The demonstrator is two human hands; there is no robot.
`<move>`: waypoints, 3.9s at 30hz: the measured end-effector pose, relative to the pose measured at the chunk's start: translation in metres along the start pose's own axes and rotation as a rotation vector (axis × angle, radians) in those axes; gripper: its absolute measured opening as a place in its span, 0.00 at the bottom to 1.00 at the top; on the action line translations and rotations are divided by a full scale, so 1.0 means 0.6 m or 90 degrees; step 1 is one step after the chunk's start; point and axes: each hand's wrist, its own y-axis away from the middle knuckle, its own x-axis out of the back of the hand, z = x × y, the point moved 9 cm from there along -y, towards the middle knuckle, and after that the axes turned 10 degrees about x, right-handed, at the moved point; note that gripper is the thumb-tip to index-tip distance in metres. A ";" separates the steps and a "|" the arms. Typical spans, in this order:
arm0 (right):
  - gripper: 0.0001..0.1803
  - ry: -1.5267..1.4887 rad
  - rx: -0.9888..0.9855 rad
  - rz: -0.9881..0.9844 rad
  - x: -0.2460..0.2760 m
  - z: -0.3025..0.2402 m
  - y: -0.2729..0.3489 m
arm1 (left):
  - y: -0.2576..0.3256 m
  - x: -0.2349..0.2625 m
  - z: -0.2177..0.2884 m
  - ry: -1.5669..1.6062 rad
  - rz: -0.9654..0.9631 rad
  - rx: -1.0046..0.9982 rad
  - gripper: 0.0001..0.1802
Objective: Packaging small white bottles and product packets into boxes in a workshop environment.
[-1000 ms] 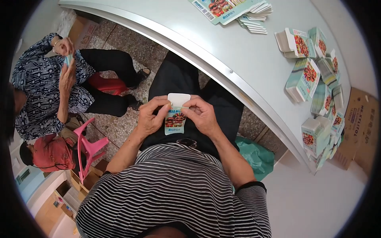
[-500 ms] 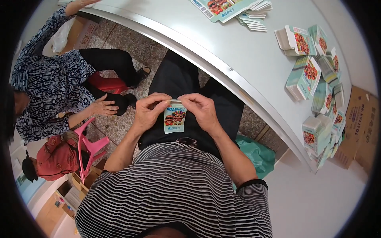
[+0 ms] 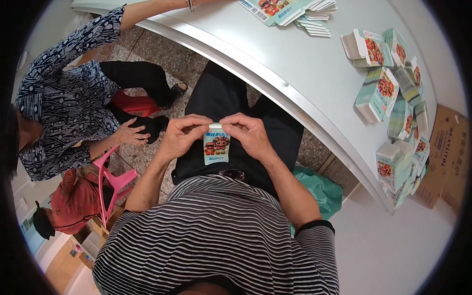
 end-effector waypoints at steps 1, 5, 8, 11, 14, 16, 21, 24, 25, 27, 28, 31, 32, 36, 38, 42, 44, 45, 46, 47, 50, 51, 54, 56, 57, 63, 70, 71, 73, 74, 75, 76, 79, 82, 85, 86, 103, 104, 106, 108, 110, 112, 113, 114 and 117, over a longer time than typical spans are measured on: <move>0.08 0.009 -0.001 -0.001 0.001 0.000 0.001 | 0.001 0.000 -0.003 -0.017 -0.003 0.005 0.09; 0.08 0.002 0.074 -0.020 -0.002 -0.009 0.000 | 0.002 -0.001 0.007 -0.060 -0.030 0.004 0.10; 0.10 0.000 0.020 -0.060 -0.002 -0.001 0.008 | 0.004 -0.009 0.003 -0.022 -0.075 0.004 0.11; 0.11 0.103 0.083 -0.078 -0.001 -0.007 0.004 | 0.001 -0.007 -0.008 -0.029 -0.060 -0.020 0.12; 0.12 0.141 0.074 -0.089 -0.002 -0.019 -0.007 | 0.004 -0.006 -0.006 -0.061 -0.025 -0.043 0.13; 0.13 0.268 0.058 -0.141 -0.013 -0.064 -0.026 | 0.005 0.009 -0.021 -0.012 0.050 -0.017 0.18; 0.21 0.476 0.119 -0.049 0.011 -0.255 -0.124 | -0.018 0.058 0.002 0.181 0.214 -0.171 0.22; 0.26 0.297 0.431 0.274 0.086 -0.397 -0.204 | -0.030 0.043 0.001 0.182 0.223 -0.085 0.19; 0.30 0.500 0.511 0.314 0.076 -0.425 -0.206 | -0.032 0.038 0.002 0.183 0.213 -0.095 0.18; 0.32 0.943 0.574 0.309 0.050 -0.434 -0.232 | -0.031 0.023 -0.002 0.183 0.199 -0.089 0.18; 0.32 0.945 0.576 0.310 0.066 -0.423 -0.243 | -0.034 0.012 -0.005 0.185 0.186 -0.081 0.18; 0.35 1.185 0.330 0.273 0.106 -0.358 -0.296 | -0.036 -0.006 -0.020 0.193 0.172 -0.055 0.17; 0.35 1.182 0.332 0.263 0.097 -0.356 -0.299 | -0.034 -0.010 -0.027 0.199 0.162 -0.046 0.17; 0.38 1.124 0.249 0.277 0.112 -0.347 -0.308 | -0.036 -0.015 -0.037 0.193 0.160 -0.035 0.16; 0.40 1.154 0.354 0.362 0.107 -0.365 -0.296 | -0.040 -0.016 -0.038 0.198 0.159 -0.032 0.16; 0.40 1.161 0.293 0.331 0.126 -0.363 -0.302 | -0.051 -0.022 -0.031 0.192 0.147 -0.045 0.15; 0.35 1.079 0.360 0.300 0.115 -0.368 -0.303 | -0.054 -0.024 -0.024 0.185 0.145 -0.050 0.15; 0.35 1.078 0.363 0.301 0.110 -0.370 -0.300 | -0.052 -0.022 -0.018 0.189 0.154 -0.061 0.15; 0.31 1.082 0.404 0.296 0.099 -0.373 -0.291 | -0.051 -0.018 -0.011 0.192 0.163 -0.071 0.15; 0.27 1.085 0.445 0.292 0.087 -0.378 -0.282 | -0.052 -0.016 -0.006 0.191 0.164 -0.073 0.15; 0.19 1.151 0.598 0.371 0.071 -0.392 -0.261 | -0.060 0.002 0.017 0.208 0.191 -0.103 0.14; 0.19 1.152 0.598 0.378 0.087 -0.390 -0.265 | -0.064 0.002 0.027 0.206 0.187 -0.105 0.14; 0.16 1.125 0.643 0.382 0.107 -0.387 -0.272 | -0.067 0.006 0.051 0.217 0.193 -0.124 0.14; 0.15 1.149 0.684 0.449 0.111 -0.386 -0.263 | -0.066 0.009 0.061 0.209 0.205 -0.134 0.14; 0.15 1.149 0.684 0.450 0.119 -0.382 -0.265 | -0.067 0.008 0.062 0.208 0.205 -0.135 0.14; 0.33 0.970 0.613 0.364 0.135 -0.369 -0.271 | -0.072 -0.002 0.055 0.213 0.199 -0.131 0.13; 0.41 1.101 0.286 0.306 0.061 -0.331 -0.314 | -0.080 -0.007 0.048 0.219 0.192 -0.116 0.13; 0.41 1.101 0.287 0.306 0.063 -0.333 -0.319 | -0.082 -0.007 0.049 0.212 0.194 -0.113 0.13; 0.39 0.983 0.183 0.265 0.086 -0.317 -0.335 | -0.087 -0.006 0.048 0.209 0.194 -0.110 0.13; 0.39 0.983 0.184 0.262 0.084 -0.313 -0.334 | -0.087 -0.005 0.045 0.206 0.195 -0.105 0.13; 0.38 1.040 0.273 0.316 0.073 -0.327 -0.321 | -0.085 -0.002 0.042 0.208 0.198 -0.105 0.13; 0.37 1.094 0.364 0.371 0.060 -0.341 -0.306 | -0.082 0.003 0.038 0.219 0.201 -0.102 0.13; 0.37 1.035 0.199 0.292 0.082 -0.321 -0.317 | -0.078 0.011 0.022 0.245 0.207 -0.088 0.13; 0.40 0.940 0.154 0.252 0.085 -0.307 -0.326 | -0.083 0.016 0.013 0.244 0.203 -0.083 0.13; 0.42 1.002 0.237 0.332 0.082 -0.314 -0.311 | -0.086 0.016 0.017 0.239 0.204 -0.087 0.13; 0.42 1.003 0.238 0.329 0.077 -0.313 -0.307 | -0.086 0.016 0.017 0.244 0.203 -0.086 0.13; 0.18 0.641 0.440 0.327 0.146 -0.351 -0.293 | -0.087 0.037 0.012 0.289 0.224 -0.087 0.13; 0.17 0.681 0.644 0.373 0.119 -0.383 -0.259 | -0.084 0.040 0.016 0.291 0.234 -0.089 0.13; 0.16 0.730 0.694 0.389 0.107 -0.394 -0.224 | -0.078 0.049 0.030 0.281 0.233 -0.096 0.14; 0.17 0.525 0.475 0.337 0.103 -0.365 -0.212 | -0.065 0.058 0.048 0.274 0.238 -0.102 0.16; 0.18 0.454 0.428 0.290 0.069 -0.340 -0.180 | -0.057 0.059 0.099 0.318 0.176 -0.221 0.24; 0.16 0.337 0.275 0.183 0.033 -0.280 -0.162 | -0.063 0.056 0.124 0.332 0.101 -0.206 0.41; 0.15 0.209 0.172 0.125 0.012 -0.232 -0.153 | -0.068 0.037 0.145 0.361 -0.006 -0.246 0.49; 0.15 0.134 0.117 0.061 -0.012 -0.200 -0.139 | -0.066 0.014 0.171 0.388 -0.121 -0.284 0.57; 0.12 0.057 -0.003 -0.100 -0.058 -0.111 -0.101 | -0.065 -0.030 0.159 0.406 -0.284 -0.168 0.73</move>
